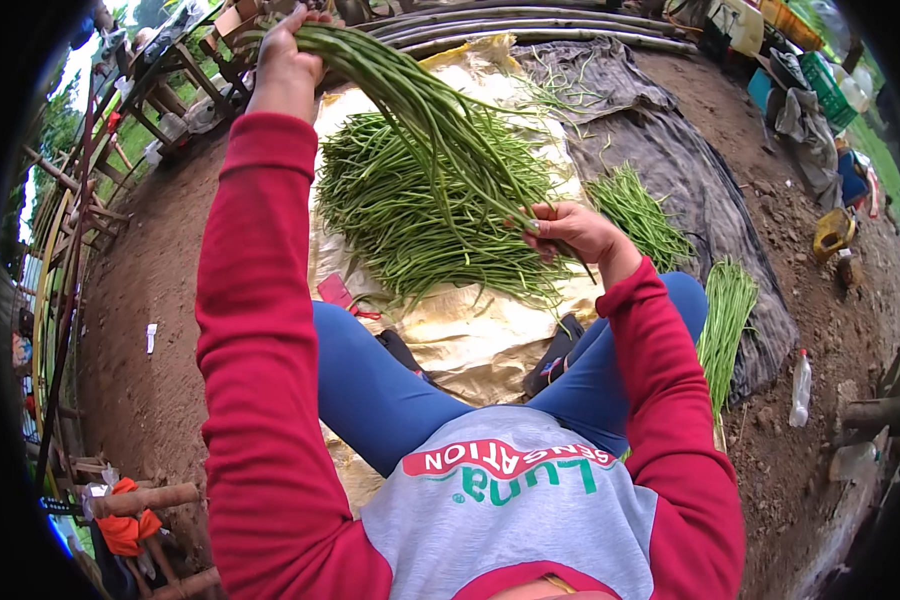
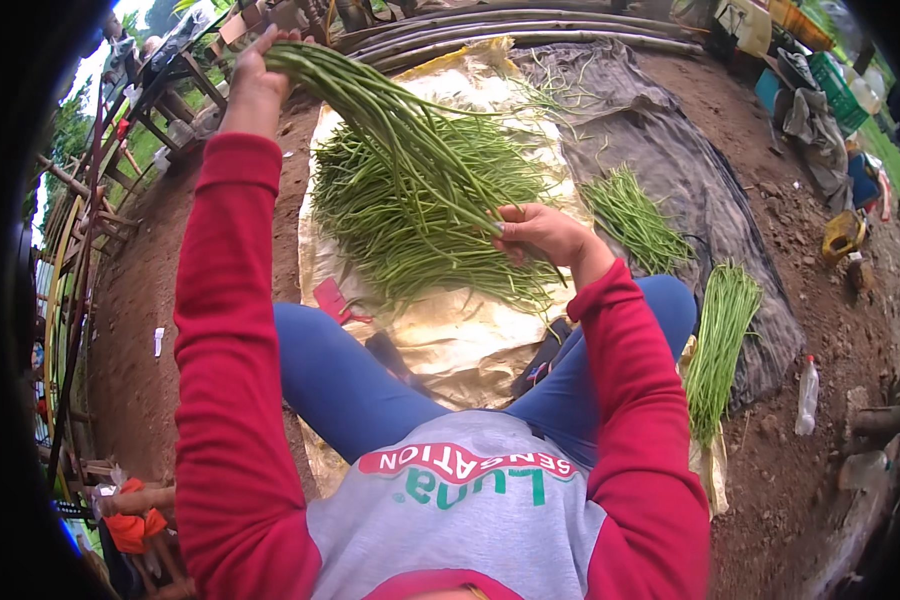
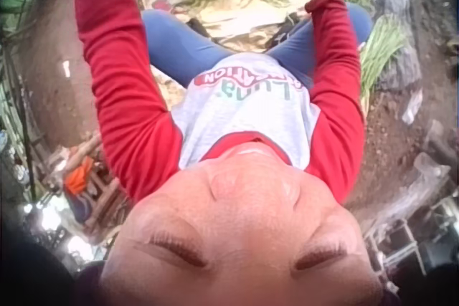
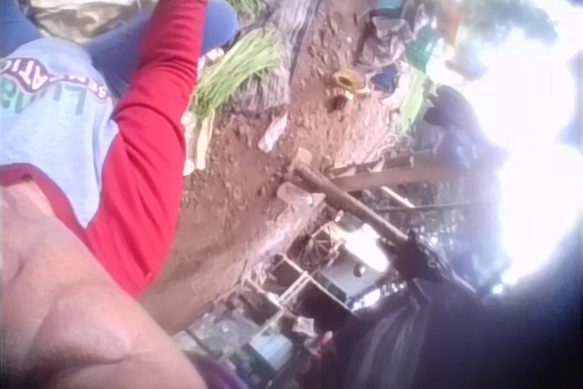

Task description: The person sits on the ground and sorts long green vegetables by hand. They pick up bunches from a large pile on a tarp, align them, and place them into smaller, organized piles on the same tarp.

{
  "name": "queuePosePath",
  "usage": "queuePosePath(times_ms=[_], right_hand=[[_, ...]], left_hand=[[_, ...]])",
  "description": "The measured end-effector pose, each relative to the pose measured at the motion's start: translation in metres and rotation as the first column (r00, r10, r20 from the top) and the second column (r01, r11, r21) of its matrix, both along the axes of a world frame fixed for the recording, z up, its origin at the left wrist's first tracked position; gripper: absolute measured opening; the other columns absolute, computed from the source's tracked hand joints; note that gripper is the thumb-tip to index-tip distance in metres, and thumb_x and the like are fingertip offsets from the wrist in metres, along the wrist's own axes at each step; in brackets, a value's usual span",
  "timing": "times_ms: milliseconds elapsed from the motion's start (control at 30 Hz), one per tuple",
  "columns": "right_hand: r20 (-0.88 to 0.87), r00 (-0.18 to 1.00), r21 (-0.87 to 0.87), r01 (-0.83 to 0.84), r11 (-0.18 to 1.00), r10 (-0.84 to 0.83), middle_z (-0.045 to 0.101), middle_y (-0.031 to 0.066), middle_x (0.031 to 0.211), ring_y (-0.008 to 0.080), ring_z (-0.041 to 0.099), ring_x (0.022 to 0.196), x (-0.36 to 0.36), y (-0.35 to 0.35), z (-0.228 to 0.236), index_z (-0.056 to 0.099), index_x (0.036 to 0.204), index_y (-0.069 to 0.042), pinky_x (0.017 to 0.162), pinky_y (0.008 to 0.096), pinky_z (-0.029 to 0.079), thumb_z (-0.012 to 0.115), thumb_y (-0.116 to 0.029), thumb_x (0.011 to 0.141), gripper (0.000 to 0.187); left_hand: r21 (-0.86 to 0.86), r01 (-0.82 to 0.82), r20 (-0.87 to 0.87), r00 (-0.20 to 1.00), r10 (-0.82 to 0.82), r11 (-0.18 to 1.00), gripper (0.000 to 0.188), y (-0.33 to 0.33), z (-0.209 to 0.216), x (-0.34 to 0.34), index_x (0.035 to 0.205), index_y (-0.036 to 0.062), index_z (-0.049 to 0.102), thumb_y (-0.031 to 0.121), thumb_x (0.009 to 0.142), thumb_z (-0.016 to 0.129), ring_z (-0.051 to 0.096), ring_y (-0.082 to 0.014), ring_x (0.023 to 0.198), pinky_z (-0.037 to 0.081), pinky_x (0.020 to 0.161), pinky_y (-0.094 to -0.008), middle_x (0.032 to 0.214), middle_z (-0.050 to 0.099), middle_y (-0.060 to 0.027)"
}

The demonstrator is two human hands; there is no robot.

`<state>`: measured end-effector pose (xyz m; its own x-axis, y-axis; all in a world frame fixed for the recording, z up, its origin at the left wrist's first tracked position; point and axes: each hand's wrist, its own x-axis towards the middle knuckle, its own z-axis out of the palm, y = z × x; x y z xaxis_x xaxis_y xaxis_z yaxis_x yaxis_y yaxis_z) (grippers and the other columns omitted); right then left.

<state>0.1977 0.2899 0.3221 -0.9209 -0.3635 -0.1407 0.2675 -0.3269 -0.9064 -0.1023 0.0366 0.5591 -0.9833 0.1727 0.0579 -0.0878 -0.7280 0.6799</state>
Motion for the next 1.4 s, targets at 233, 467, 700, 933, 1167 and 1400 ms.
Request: queuePosePath(times_ms=[233, 467, 700, 933, 1167, 1400], right_hand=[[0.059, 0.990, 0.600, 0.068, 0.797, -0.129, 0.049, -0.0047, 0.069, 0.0051, 0.043, 0.055, 0.018, 0.065, 0.063, 0.058, 0.092, -0.009, 0.048, 0.0230, 0.036, 0.046, -0.032, 0.103, 0.028], [-0.073, 0.991, 0.977, 0.048, 0.208, 0.115, 0.051, -0.0025, 0.064, 0.0093, 0.045, 0.057, -0.045, 0.021, 0.143, 0.061, 0.095, -0.006, 0.054, 0.0270, 0.038, 0.050, -0.035, 0.101, 0.032], [0.129, 0.977, 0.987, -0.143, 0.072, 0.170, 0.049, -0.0014, 0.064, 0.0090, 0.046, 0.049, -0.118, 0.005, 0.106, 0.061, 0.089, -0.008, 0.044, 0.0281, 0.037, 0.053, -0.030, 0.098, 0.025], [0.193, 0.981, 0.954, -0.194, 0.226, 0.026, 0.047, 0.0000, 0.060, 0.0119, 0.046, 0.049, -0.128, 0.022, 0.108, 0.055, 0.080, -0.007, 0.044, 0.0309, 0.038, 0.054, -0.031, 0.096, 0.029], [0.258, 0.966, 0.953, -0.252, -0.169, 0.012, 0.049, -0.0006, 0.061, 0.0105, 0.046, 0.050, -0.134, 0.034, 0.139, 0.061, 0.088, -0.007, 0.045, 0.0291, 0.039, 0.053, -0.031, 0.097, 0.027], [0.139, 0.989, 0.974, -0.145, -0.177, -0.042, 0.048, -0.0021, 0.061, 0.0089, 0.045, 0.050, -0.120, 0.015, 0.186, 0.063, 0.093, -0.006, 0.044, 0.0282, 0.037, 0.053, -0.033, 0.097, 0.029]], left_hand=[[0.043, -0.047, 0.351, 0.936, 0.029, 0.998, 0.016, -0.035, -0.175, -0.013, 0.098, 0.0041, 0.054, 0.018, 0.092, 0.059, 0.063, -0.0296, 0.090, 0.051, 0.084, -0.0550, 0.092, 0.063, -0.0097], [0.354, -0.159, 0.587, 0.805, -0.087, 0.922, 0.017, -0.049, -0.443, 0.042, 0.096, 0.0085, 0.056, 0.024, 0.090, 0.060, 0.063, -0.0276, 0.093, 0.050, 0.088, -0.0534, 0.097, 0.064, -0.0069], [0.447, -0.248, 0.679, 0.720, -0.145, 0.860, 0.020, -0.055, -0.493, 0.083, 0.084, 0.0070, 0.061, 0.026, 0.085, 0.066, 0.064, -0.0329, 0.084, 0.052, 0.081, -0.0522, 0.084, 0.067, -0.0102], [0.333, -0.349, 0.738, 0.675, -0.012, 0.876, 0.020, -0.044, -0.508, 0.094, 0.084, 0.0068, 0.058, 0.025, 0.084, 0.066, 0.062, -0.0331, 0.084, 0.050, 0.083, -0.0534, 0.087, 0.064, -0.0109], [0.415, -0.340, 0.738, 0.668, -0.093, 0.844, 0.021, -0.035, -0.523, 0.091, 0.091, 0.0056, 0.058, 0.026, 0.086, 0.061, 0.058, -0.0363, 0.096, 0.044, 0.093, -0.0605, 0.099, 0.061, -0.0137], [0.319, -0.435, 0.788, 0.615, 0.018, 0.842, 0.031, -0.038, -0.537, 0.083, 0.091, 0.0065, 0.053, 0.037, 0.097, 0.050, 0.059, -0.0291, 0.090, 0.046, 0.089, -0.0567, 0.093, 0.059, -0.0095]])
